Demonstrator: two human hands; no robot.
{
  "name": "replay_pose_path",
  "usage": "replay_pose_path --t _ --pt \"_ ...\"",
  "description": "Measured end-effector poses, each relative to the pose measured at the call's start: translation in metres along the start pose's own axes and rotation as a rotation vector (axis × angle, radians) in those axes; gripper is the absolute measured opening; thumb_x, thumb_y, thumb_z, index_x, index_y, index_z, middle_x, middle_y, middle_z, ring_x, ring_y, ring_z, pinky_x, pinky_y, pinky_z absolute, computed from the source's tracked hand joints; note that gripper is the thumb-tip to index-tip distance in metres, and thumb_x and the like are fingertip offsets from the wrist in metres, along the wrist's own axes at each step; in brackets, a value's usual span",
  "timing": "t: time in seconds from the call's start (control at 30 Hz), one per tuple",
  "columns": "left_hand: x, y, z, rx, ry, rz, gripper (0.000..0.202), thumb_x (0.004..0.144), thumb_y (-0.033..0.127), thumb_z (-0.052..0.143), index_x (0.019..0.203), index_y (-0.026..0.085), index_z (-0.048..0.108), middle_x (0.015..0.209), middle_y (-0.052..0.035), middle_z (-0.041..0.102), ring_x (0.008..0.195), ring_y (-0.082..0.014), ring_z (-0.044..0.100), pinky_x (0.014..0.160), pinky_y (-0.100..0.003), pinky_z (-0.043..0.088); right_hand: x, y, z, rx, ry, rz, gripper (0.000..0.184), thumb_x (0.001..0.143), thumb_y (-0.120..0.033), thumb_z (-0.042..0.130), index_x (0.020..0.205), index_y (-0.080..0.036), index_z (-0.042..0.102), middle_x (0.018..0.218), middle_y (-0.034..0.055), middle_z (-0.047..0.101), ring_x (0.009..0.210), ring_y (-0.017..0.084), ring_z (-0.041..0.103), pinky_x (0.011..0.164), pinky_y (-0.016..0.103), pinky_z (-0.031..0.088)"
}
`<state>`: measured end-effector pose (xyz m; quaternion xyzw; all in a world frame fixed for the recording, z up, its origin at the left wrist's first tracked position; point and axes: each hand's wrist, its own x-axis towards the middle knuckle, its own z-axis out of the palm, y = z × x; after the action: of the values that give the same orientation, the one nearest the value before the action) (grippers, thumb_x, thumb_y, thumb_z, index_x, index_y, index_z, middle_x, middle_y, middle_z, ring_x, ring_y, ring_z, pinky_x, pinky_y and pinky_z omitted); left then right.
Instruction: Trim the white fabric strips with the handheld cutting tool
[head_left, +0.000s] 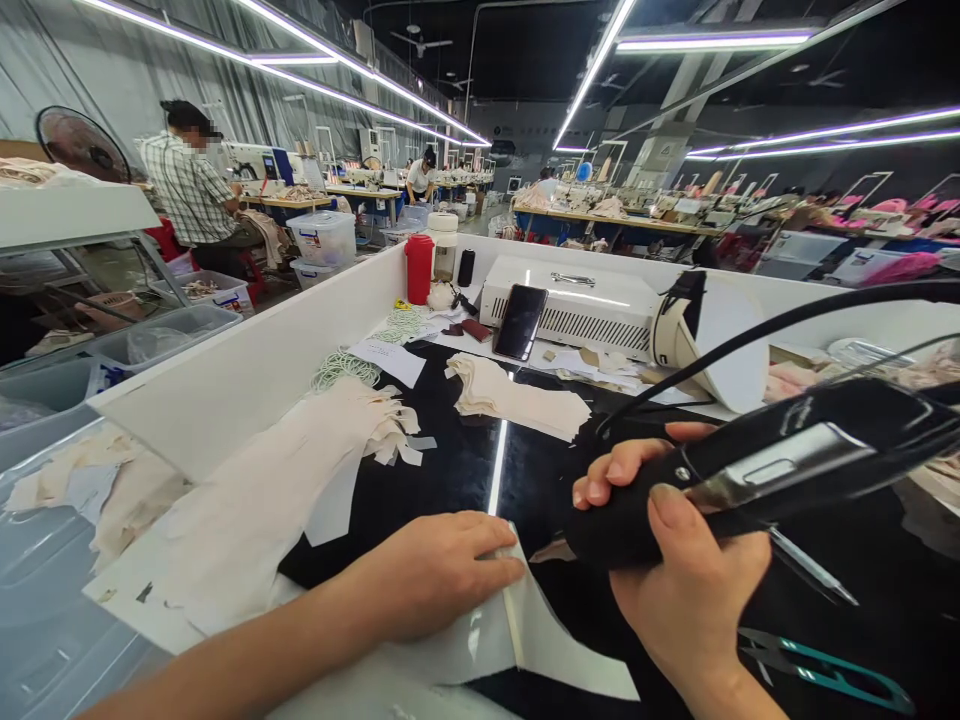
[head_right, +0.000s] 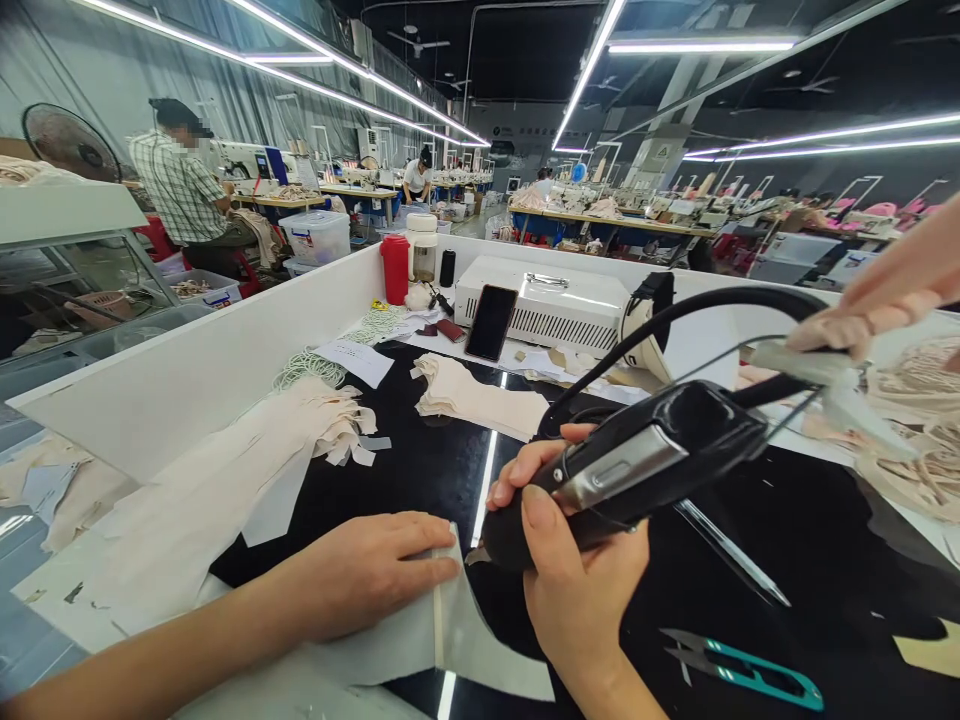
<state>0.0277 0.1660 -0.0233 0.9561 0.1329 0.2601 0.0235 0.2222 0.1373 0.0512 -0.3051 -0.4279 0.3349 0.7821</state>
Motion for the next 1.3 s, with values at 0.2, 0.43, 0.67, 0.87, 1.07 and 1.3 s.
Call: replay_pose_path --t 0.2,0.43,0.67,0.87,1.07,1.3 --pt "0.000 -0.002 -0.001 0.013 0.012 0.011 0.023 0.110 0.011 0.047 0.116 0.013 0.069 0.127 -0.0127 0.072 0.116 -0.0242 0.072 0.101 -0.035 0.062 -0.003 0.001 -0.001 -0.004 0.005 -0.007 0.036 0.083 -0.030 0.086 0.112 -0.028 0.065 0.076 -0.0042 0.068 0.062 0.015 0.062 0.058 0.029 0.058" --pt "-0.001 -0.002 -0.001 0.011 0.001 0.014 0.026 0.110 0.010 0.044 0.114 0.013 0.069 0.128 -0.0131 0.071 0.118 -0.0240 0.072 0.103 -0.035 0.061 -0.004 0.005 0.000 -0.016 -0.027 -0.002 0.033 0.087 -0.027 0.082 0.115 -0.029 0.065 0.079 -0.0046 0.068 0.064 0.015 0.064 0.060 0.029 0.060" --pt "0.003 -0.002 -0.006 -0.006 0.009 0.035 0.022 0.109 0.008 0.049 0.115 0.012 0.070 0.126 -0.0128 0.073 0.121 -0.0235 0.070 0.109 -0.036 0.058 -0.005 0.000 -0.001 -0.041 -0.006 -0.002 0.032 0.087 -0.024 0.082 0.113 -0.029 0.065 0.078 -0.0047 0.068 0.064 0.015 0.064 0.060 0.029 0.060" --pt "0.015 0.008 -0.014 -0.109 -0.027 0.028 0.017 0.110 0.015 0.053 0.112 0.011 0.070 0.104 -0.0085 0.074 0.101 -0.0182 0.070 0.099 -0.029 0.059 -0.007 -0.008 -0.005 -0.015 0.018 -0.010 0.034 0.084 -0.026 0.084 0.112 -0.028 0.066 0.077 -0.0041 0.068 0.062 0.015 0.062 0.057 0.029 0.058" --pt "0.015 0.016 -0.018 -0.068 -0.089 0.015 0.018 0.108 0.014 0.054 0.098 0.015 0.069 0.097 -0.0062 0.069 0.086 -0.0173 0.065 0.080 -0.028 0.058 -0.012 -0.007 -0.006 -0.042 0.005 0.003 0.032 0.087 -0.028 0.082 0.114 -0.029 0.065 0.079 -0.0045 0.066 0.064 0.015 0.064 0.060 0.030 0.059" --pt "0.008 0.016 -0.016 -0.056 -0.058 0.033 0.018 0.108 0.011 0.051 0.108 0.014 0.069 0.104 -0.0073 0.070 0.092 -0.0182 0.067 0.088 -0.029 0.058 -0.015 -0.003 -0.005 -0.053 -0.018 0.005 0.034 0.088 -0.031 0.082 0.117 -0.030 0.062 0.081 -0.0045 0.065 0.065 0.015 0.063 0.062 0.032 0.058"
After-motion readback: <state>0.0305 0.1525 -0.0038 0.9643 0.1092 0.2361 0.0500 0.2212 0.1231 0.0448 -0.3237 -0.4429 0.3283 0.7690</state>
